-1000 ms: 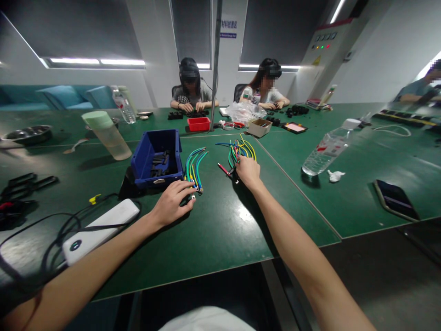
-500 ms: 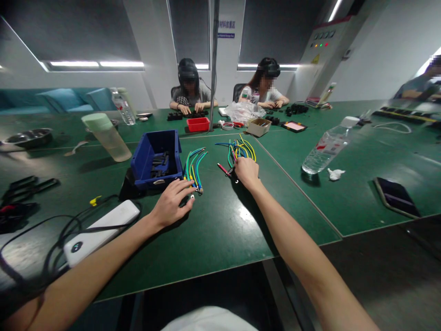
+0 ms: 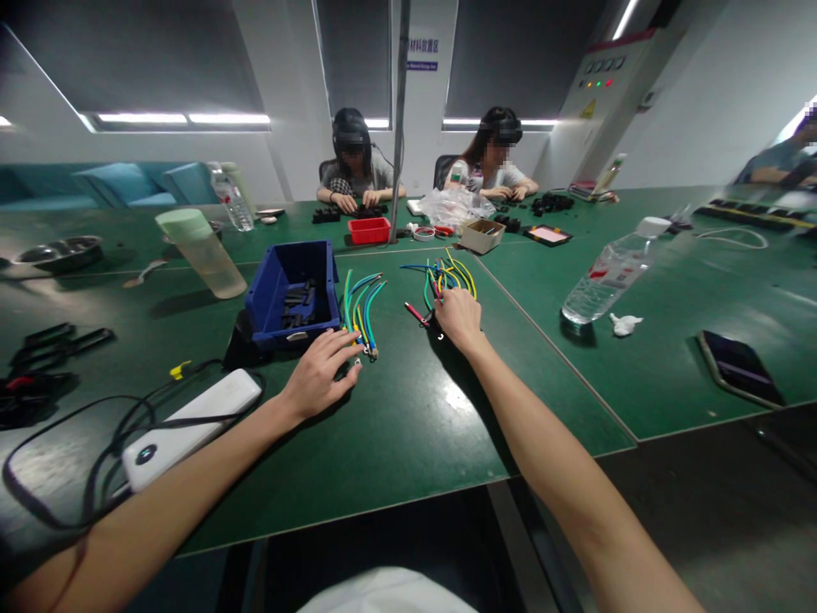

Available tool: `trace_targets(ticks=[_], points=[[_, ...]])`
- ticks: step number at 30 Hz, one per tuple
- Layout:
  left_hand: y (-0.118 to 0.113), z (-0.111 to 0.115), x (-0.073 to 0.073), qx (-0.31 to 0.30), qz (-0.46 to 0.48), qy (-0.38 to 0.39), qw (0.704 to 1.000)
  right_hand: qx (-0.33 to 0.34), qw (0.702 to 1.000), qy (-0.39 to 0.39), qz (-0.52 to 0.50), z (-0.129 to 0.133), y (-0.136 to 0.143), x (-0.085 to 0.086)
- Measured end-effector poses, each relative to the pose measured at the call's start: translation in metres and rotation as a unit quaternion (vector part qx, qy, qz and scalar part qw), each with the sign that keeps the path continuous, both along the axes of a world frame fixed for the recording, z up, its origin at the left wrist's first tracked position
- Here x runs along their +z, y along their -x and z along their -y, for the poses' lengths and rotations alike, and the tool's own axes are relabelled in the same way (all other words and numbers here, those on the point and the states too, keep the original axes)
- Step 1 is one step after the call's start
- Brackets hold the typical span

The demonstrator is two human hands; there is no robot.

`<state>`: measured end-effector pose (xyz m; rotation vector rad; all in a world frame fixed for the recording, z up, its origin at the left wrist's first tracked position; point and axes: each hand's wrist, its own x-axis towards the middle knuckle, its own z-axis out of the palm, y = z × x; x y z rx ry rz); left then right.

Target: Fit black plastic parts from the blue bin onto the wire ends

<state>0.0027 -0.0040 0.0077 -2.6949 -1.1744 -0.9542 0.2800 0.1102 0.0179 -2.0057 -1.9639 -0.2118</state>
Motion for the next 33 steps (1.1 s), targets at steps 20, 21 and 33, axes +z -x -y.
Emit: trace_targets(ticks=[20, 21, 33], points=[[-0.01, 0.012, 0.009, -0.041, -0.077, -0.035, 0.996, 0.389, 0.892, -0.002, -0.229, 0.057, 0.074, 0.004], [-0.011, 0.014, 0.01, -0.049, -0.087, -0.034, 0.994, 0.387, 0.882, 0.014, -0.269, 0.057, 0.075, 0.004], [-0.013, 0.013, 0.005, -0.085, -0.146, -0.022, 0.985, 0.341, 0.743, 0.168, -0.55, 0.054, 0.086, -0.01]])
